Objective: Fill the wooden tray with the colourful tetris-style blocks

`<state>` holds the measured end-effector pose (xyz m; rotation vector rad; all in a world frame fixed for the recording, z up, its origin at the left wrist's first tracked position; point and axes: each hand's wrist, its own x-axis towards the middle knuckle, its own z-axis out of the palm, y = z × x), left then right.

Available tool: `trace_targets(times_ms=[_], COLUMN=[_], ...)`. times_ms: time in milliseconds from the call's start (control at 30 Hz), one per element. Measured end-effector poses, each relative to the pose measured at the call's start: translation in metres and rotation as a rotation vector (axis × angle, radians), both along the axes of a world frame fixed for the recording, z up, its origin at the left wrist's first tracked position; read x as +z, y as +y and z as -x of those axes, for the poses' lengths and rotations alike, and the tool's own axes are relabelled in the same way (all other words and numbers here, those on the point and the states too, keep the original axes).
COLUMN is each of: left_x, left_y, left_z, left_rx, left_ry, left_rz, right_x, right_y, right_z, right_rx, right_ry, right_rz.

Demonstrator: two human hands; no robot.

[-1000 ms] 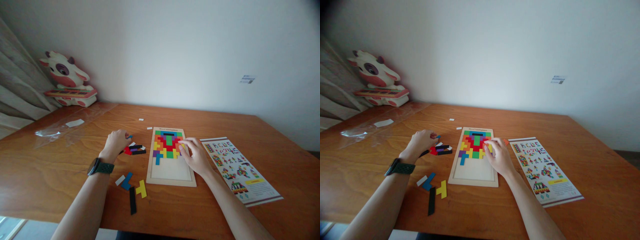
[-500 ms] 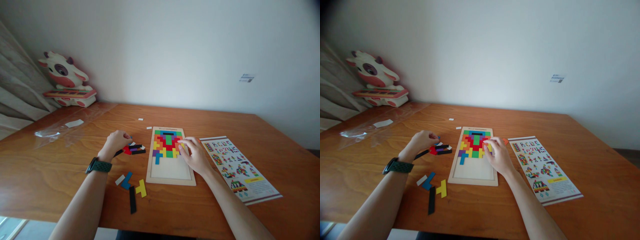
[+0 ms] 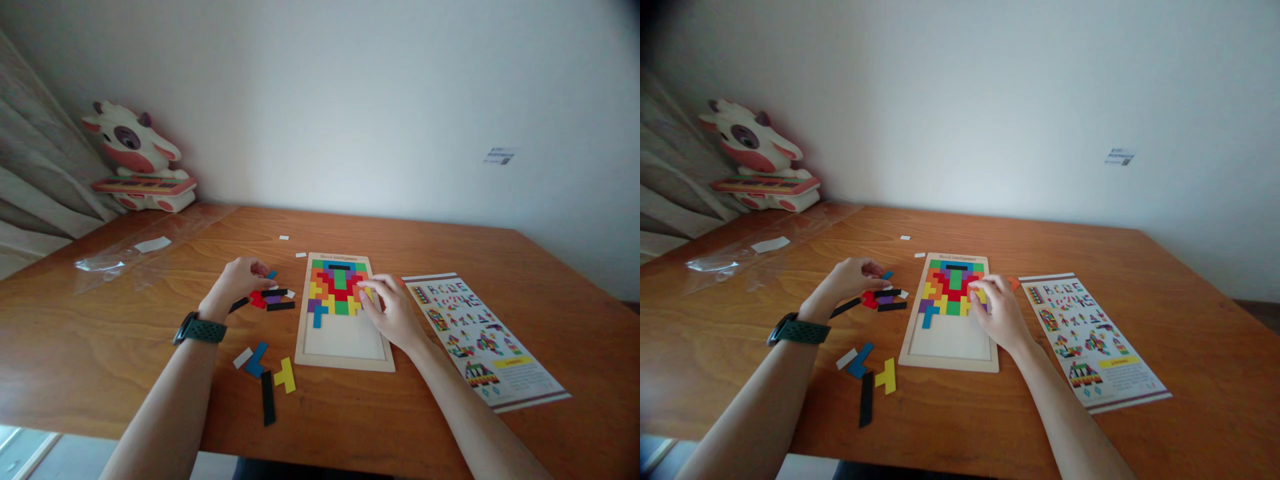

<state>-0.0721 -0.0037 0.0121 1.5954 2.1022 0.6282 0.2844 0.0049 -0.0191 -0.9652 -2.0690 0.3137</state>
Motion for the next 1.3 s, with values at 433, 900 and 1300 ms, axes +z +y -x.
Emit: trace_targets(times_ms=[433,900,1300], left_x=[0.003,0.012,0.011], left_y=[0.002,0.002,-0.008], left_z=[-0.008,-0.042,-0.080], left_rx=[-0.056,-0.005,-0.542], left_ry=[-0.403,-0.756,-0.440], left_rz=[-0.079,-0.344,-0.037], right_x=[-0.001,0.008,0.006], right_y=[0.000,-0.002,-0.009], right_z=[0.000,0.000,0.008], right_rx=[-0.006,-0.111,0.087], right_ry=[0.000,0.077,0.014], right_rz=[-0.016,-0.037,-0.026])
